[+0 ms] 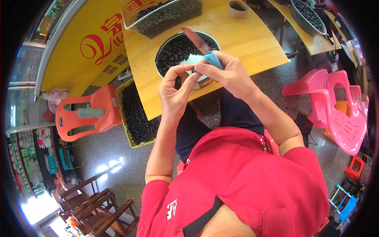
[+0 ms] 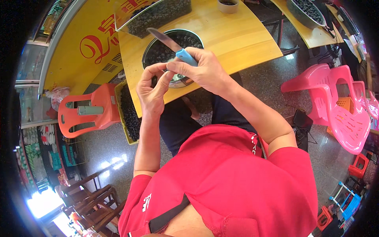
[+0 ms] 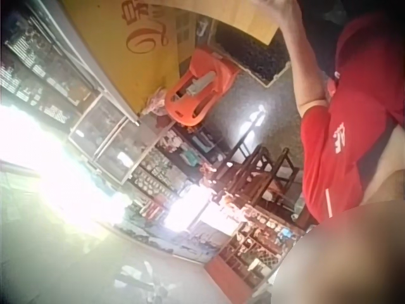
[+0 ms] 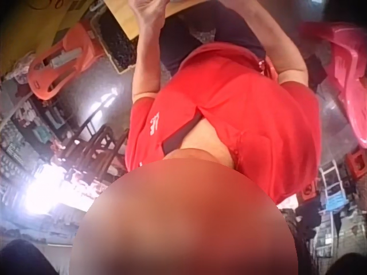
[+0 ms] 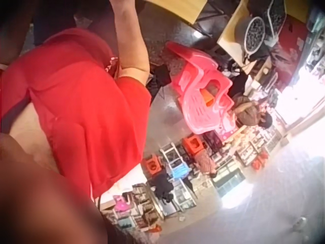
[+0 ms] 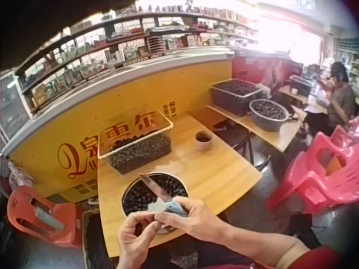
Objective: Manually pitting small black fruits using a paring knife at a workstation.
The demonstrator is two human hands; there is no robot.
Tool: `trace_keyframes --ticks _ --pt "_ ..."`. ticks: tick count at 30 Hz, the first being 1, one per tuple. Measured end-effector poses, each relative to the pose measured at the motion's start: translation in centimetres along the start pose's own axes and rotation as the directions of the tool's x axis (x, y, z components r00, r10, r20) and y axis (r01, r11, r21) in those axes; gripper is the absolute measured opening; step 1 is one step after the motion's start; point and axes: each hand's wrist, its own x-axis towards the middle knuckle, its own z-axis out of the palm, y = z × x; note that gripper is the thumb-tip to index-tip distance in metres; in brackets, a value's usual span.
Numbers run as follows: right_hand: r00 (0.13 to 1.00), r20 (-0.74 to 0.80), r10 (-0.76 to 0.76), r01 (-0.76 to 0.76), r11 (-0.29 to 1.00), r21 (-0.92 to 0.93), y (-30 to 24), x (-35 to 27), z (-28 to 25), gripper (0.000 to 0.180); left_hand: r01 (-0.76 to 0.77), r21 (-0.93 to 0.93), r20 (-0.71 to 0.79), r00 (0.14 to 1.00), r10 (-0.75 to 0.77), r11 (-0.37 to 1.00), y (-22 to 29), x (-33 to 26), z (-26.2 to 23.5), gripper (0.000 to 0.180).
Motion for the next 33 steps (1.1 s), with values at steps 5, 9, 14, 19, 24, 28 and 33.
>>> trace_keyframes --ticks 5,9,14,19,24,28,33 --pt "0.990 0.008 0.140 -0.137 0.951 0.276 -0.7 -0.3 0.2 0.019 0.021 -0.037 -0.043 0.999 -0.023 0.999 -0.2 -0.1 0.2 0.016" --pt "0.987 0.028 0.157 -0.159 0.953 0.259 -0.5 0.0 0.1 0.018 0.038 -0.016 -0.050 0.998 -0.038 0.999 -0.4 -0.2 0.0 0.016" --pt "0.992 -0.001 0.126 -0.123 0.972 0.200 -0.7 0.0 0.2 0.018 0.152 -0.097 0.007 0.988 -0.152 0.984 0.4 -0.1 -0.5 0.016" --pt "0.991 -0.047 -0.126 0.108 0.953 -0.284 -0.2 -0.5 0.3 0.016 0.208 -0.390 0.046 0.977 -0.206 0.897 -0.4 0.2 -0.8 0.016" --pt "0.890 0.026 -0.455 0.385 0.721 -0.576 1.1 -0.6 0.4 0.011 0.155 -0.478 0.048 0.987 -0.151 0.864 -1.0 0.3 -0.7 0.016" --pt "0.863 0.061 -0.502 0.420 0.643 -0.640 1.3 -0.5 0.0 0.010 0.133 -0.447 0.048 0.991 -0.125 0.884 -0.8 0.4 -0.7 0.014" --pt "0.835 0.099 -0.541 0.452 0.572 -0.684 0.8 -0.3 -0.1 0.013 0.111 -0.365 0.016 0.993 -0.113 0.925 -0.2 0.4 -0.7 0.014"
